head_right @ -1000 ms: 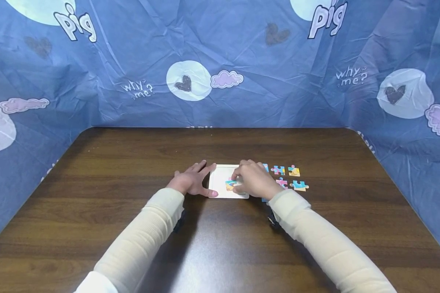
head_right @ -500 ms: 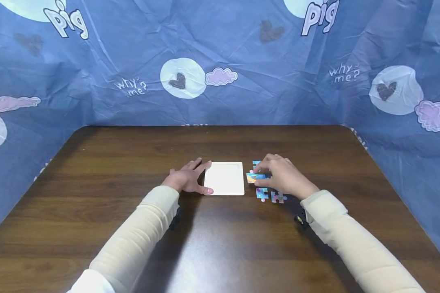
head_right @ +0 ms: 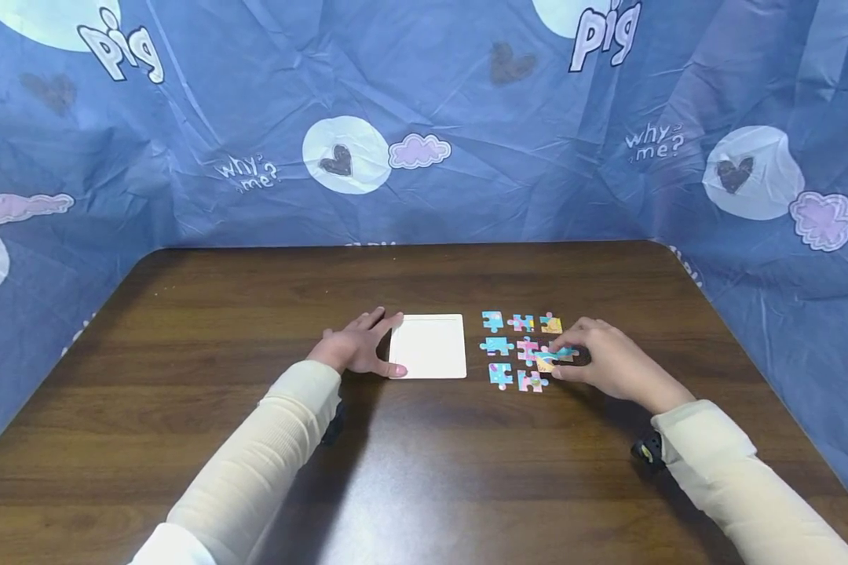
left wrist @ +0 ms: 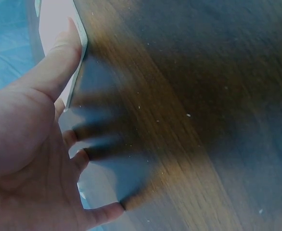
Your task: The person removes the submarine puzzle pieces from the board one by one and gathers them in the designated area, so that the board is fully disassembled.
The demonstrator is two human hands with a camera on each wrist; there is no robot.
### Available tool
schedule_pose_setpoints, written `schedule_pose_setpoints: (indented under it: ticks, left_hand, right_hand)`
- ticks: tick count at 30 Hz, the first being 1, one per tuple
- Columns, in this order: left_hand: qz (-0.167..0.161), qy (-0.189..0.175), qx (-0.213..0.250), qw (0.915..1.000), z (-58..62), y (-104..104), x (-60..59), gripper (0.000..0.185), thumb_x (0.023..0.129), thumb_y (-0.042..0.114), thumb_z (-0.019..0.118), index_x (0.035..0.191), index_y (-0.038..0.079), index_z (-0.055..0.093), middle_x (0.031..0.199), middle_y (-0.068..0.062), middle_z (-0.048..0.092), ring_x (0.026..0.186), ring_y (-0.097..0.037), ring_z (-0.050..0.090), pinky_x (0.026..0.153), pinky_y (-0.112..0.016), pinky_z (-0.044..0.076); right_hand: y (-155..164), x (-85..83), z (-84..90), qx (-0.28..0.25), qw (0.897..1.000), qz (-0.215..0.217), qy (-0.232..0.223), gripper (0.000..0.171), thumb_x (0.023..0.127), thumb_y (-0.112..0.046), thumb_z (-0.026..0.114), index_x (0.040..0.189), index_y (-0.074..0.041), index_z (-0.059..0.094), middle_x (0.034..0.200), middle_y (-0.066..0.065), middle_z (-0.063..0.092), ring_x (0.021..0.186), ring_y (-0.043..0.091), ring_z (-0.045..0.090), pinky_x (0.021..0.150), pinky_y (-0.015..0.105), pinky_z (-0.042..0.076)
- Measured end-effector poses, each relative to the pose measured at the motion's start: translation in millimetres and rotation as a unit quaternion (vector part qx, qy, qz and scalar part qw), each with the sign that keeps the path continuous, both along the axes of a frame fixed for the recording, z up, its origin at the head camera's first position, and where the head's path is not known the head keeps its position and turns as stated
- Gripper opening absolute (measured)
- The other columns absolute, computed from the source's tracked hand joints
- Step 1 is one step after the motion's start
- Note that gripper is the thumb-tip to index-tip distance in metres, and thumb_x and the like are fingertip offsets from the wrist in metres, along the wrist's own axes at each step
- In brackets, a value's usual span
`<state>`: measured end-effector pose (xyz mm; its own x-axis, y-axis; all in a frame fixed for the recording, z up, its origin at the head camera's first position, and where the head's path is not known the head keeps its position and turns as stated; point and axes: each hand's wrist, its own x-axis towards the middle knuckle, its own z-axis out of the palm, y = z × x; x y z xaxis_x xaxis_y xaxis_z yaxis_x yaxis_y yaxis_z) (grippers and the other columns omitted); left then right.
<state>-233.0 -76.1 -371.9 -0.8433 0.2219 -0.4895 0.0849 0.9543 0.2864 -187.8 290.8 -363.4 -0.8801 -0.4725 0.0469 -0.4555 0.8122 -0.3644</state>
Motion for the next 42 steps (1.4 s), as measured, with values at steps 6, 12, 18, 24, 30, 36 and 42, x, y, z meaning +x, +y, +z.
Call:
schedule_pose_setpoints:
  ticks: [6,12,18,24,30,36,42]
  left_hand:
    - [0.004,-0.007,-0.009,0.9999,-17.1,-2,-14.0,0.106,0.086,0.06,0.073,0.164,0.039,0.005,0.171,0.0,-0.005,0.157,-0.025,-0.002,0.118,-0.069,0.003]
    - [0.001,0.0,-0.01,0.9999,-10.8,1,-8.5,0.104,0.086,0.059,0.073,0.165,0.036,0.009,0.172,-0.002,0.0,0.157,-0.025,0.001,0.118,-0.069,0.005]
    - [0.005,-0.001,-0.01,0.9999,-19.3,-2,-11.8,0.105,0.085,0.061,0.073,0.164,0.038,0.007,0.172,0.0,-0.003,0.157,-0.024,-0.001,0.118,-0.069,0.005]
    - [0.007,-0.001,-0.004,1.0,-24.0,-2,-13.9,0.106,0.085,0.06,0.074,0.164,0.038,0.008,0.171,-0.001,-0.003,0.157,-0.025,-0.001,0.118,-0.069,0.004]
    - [0.006,-0.003,-0.007,1.0,-19.9,-3,-13.4,0.106,0.085,0.061,0.074,0.164,0.038,0.008,0.172,-0.001,-0.002,0.157,-0.024,-0.001,0.118,-0.069,0.005]
    - [0.006,-0.008,-0.018,0.9998,-17.9,-4,-14.1,0.105,0.086,0.062,0.071,0.164,0.039,0.005,0.171,0.001,-0.005,0.157,-0.023,-0.002,0.117,-0.07,0.004]
    - [-0.002,-0.009,-0.011,0.9999,-20.0,-3,-15.9,0.107,0.084,0.062,0.072,0.164,0.039,0.005,0.171,0.0,-0.005,0.157,-0.024,-0.002,0.117,-0.071,0.004]
  right_hand:
    - [16,6.6,-7.9,0.006,1.0,-0.006,-0.008,0.032,0.086,-0.029,0.083,0.111,-0.009,0.076,0.109,0.011,0.067,0.105,0.039,0.063,0.089,0.059,0.05]
    - [24,12.2,-15.4,0.016,0.999,-0.011,-0.03,0.03,0.086,-0.028,0.083,0.11,-0.012,0.076,0.108,0.009,0.066,0.103,0.038,0.063,0.087,0.059,0.051]
    - [22,14.0,-19.2,0.015,1.0,-0.002,-0.014,0.028,0.083,-0.023,0.085,0.108,-0.013,0.076,0.106,0.009,0.066,0.101,0.038,0.064,0.086,0.059,0.051]
    - [22,14.0,-21.5,0.01,1.0,-0.007,-0.009,0.029,0.081,-0.022,0.086,0.107,-0.013,0.075,0.103,0.007,0.066,0.097,0.034,0.064,0.083,0.055,0.052]
    - [23,14.9,-23.7,0.004,1.0,-0.015,-0.011,0.03,0.082,-0.022,0.086,0.108,-0.012,0.074,0.099,0.002,0.064,0.091,0.024,0.062,0.079,0.048,0.052]
    - [21,14.2,-23.3,0.012,1.0,-0.016,-0.021,0.031,0.084,-0.024,0.084,0.11,-0.011,0.073,0.101,0.004,0.064,0.093,0.027,0.063,0.079,0.051,0.052]
    - [23,14.0,-21.0,0.021,1.0,-0.011,-0.009,0.03,0.083,-0.023,0.085,0.108,-0.01,0.074,0.103,0.006,0.066,0.096,0.03,0.064,0.082,0.053,0.052]
